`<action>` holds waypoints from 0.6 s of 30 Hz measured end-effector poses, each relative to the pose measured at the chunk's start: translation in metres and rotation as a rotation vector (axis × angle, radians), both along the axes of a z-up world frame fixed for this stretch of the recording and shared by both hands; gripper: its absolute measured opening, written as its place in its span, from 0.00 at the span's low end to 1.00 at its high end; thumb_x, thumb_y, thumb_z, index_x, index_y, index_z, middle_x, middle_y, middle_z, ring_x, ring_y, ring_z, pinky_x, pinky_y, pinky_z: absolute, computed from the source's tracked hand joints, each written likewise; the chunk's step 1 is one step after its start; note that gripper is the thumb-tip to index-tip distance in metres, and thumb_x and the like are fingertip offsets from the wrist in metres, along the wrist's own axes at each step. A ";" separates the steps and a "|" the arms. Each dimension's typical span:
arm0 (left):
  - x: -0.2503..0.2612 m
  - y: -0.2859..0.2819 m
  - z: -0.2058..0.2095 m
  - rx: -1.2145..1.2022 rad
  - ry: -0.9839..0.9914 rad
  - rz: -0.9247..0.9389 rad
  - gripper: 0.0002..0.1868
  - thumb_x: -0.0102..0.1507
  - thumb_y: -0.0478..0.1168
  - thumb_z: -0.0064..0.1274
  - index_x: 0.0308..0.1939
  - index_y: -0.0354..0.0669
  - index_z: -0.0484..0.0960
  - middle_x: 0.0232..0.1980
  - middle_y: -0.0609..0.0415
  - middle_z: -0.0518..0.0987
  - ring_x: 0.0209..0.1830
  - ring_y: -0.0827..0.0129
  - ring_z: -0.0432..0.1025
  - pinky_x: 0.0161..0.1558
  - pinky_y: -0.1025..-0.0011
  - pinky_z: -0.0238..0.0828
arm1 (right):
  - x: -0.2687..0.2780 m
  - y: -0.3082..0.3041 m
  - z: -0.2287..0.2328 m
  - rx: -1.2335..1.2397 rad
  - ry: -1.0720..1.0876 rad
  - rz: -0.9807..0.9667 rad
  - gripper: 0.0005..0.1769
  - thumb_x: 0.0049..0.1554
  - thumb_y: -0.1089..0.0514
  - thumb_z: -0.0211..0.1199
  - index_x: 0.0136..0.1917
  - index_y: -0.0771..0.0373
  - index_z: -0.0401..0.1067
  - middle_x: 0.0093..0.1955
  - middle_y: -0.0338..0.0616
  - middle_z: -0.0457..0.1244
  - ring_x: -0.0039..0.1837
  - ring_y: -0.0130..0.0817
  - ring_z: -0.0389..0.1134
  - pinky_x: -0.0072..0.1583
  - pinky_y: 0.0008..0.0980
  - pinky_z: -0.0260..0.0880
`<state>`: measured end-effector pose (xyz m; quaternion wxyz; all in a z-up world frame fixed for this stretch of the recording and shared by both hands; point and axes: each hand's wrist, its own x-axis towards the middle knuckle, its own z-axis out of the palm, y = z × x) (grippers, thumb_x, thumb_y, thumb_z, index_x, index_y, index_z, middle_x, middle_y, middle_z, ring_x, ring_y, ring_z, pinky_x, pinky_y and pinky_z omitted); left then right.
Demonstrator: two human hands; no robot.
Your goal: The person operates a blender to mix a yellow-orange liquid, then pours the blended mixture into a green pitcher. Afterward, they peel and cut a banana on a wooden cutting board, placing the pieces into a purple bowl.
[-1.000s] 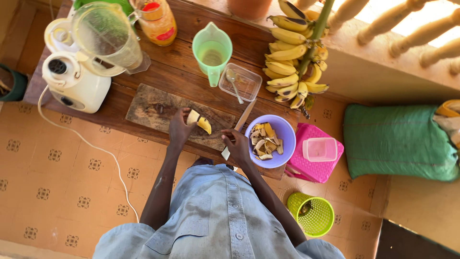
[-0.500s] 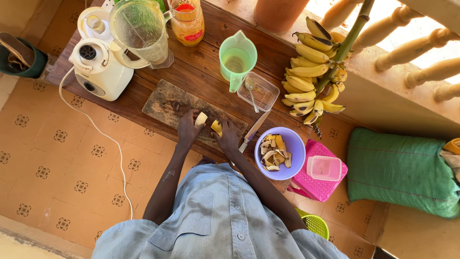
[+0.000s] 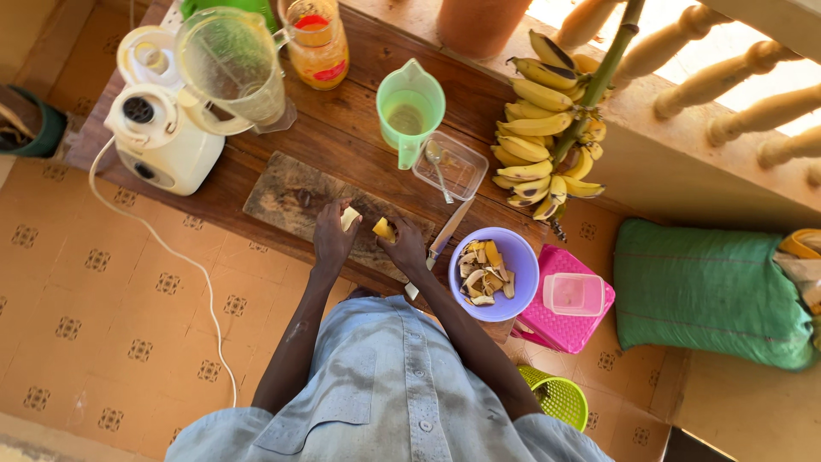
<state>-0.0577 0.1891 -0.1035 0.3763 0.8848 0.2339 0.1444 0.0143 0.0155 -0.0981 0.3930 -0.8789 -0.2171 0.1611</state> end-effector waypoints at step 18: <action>0.071 -0.121 0.120 -1.037 0.114 -0.727 0.39 0.59 0.53 0.66 0.69 0.41 0.73 0.56 0.52 0.83 0.55 0.70 0.79 0.54 0.72 0.76 | -0.001 -0.152 0.143 0.415 0.209 -0.440 0.29 0.54 0.58 0.74 0.66 0.68 0.72 0.59 0.49 0.70 0.58 0.34 0.74 0.59 0.33 0.76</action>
